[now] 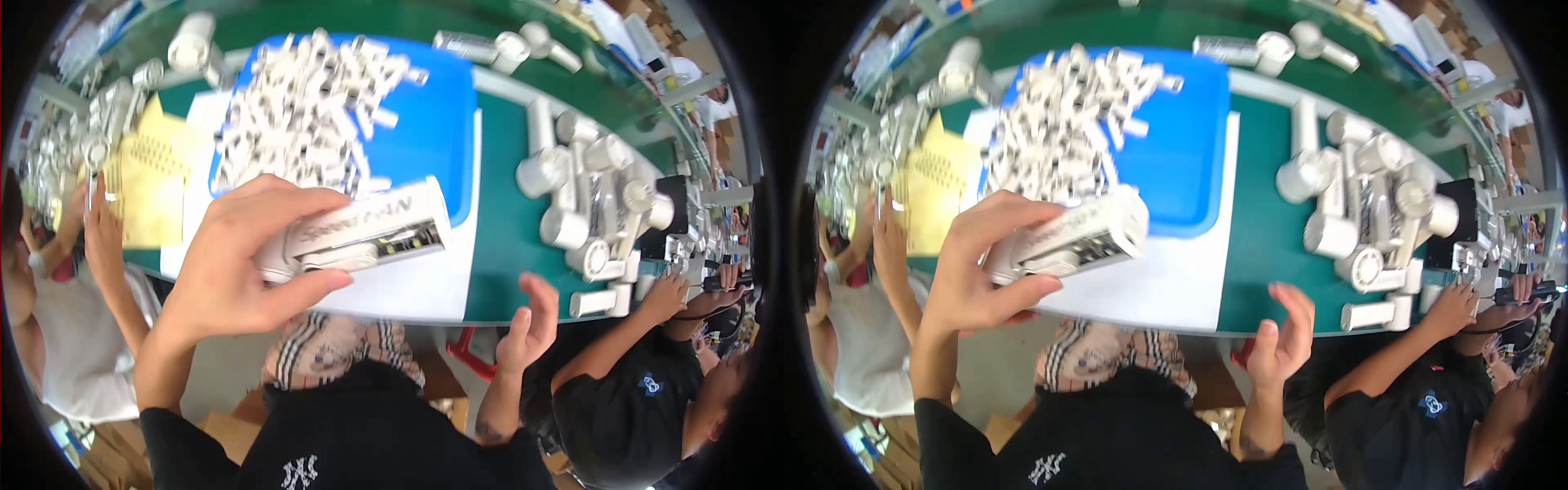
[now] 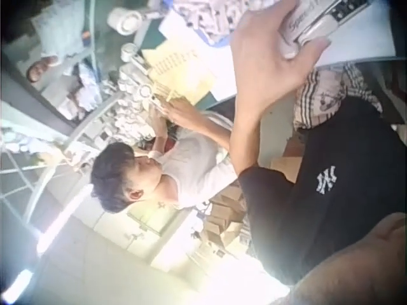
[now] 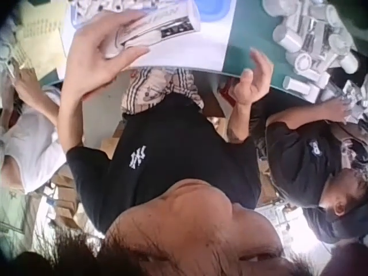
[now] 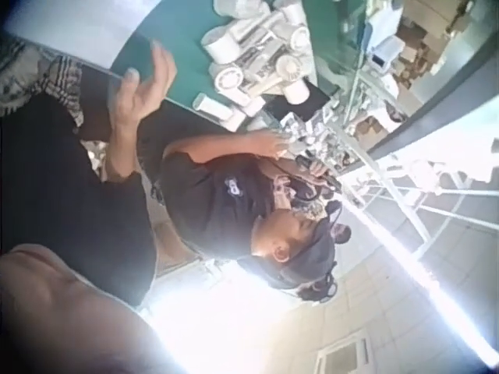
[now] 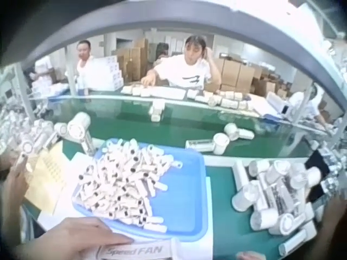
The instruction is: The person assembles small handheld fans by hand, inserting fan motor components into plastic fan housings on a factory production line.
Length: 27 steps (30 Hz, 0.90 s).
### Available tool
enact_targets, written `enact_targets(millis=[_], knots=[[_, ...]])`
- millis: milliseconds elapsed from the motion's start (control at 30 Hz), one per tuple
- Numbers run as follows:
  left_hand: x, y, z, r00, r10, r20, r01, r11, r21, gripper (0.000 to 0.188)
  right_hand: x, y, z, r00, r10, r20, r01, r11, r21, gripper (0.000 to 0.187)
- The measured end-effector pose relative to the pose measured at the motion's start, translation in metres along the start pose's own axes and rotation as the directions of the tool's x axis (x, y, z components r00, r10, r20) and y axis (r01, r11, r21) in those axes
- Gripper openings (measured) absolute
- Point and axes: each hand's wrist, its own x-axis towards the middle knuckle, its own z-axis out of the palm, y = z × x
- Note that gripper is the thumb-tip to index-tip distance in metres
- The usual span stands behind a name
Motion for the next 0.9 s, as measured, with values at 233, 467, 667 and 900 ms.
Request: enact_targets(millis=[233,467,667,900], knots=[[0.181,-0.046,0.001,0.933,0.057,-0.355,-0.023,0.995,0.099,0.039,-0.014,0.027,0.0,0.987,-0.064,-0.147,-0.013,0.881,-0.473,0.015],[0.377,-0.141,0.04,0.951,-0.133,-0.279,0.281,0.746,0.603,0.041,-0.013,0.034,0.002,0.974,-0.156,-0.163,0.05,0.852,-0.521,0.011],[0.451,-0.175,0.074,0.906,-0.222,-0.36,0.405,0.705,0.583,0.044,-0.015,0.032,0.009,0.975,-0.142,-0.169,0.026,0.835,-0.549,0.013],[0.488,-0.143,0.131,0.909,-0.131,-0.395,0.367,0.702,0.61,0.066,-0.034,0.037,-0.01,0.969,-0.134,-0.205,-0.005,0.826,-0.564,0.011]])
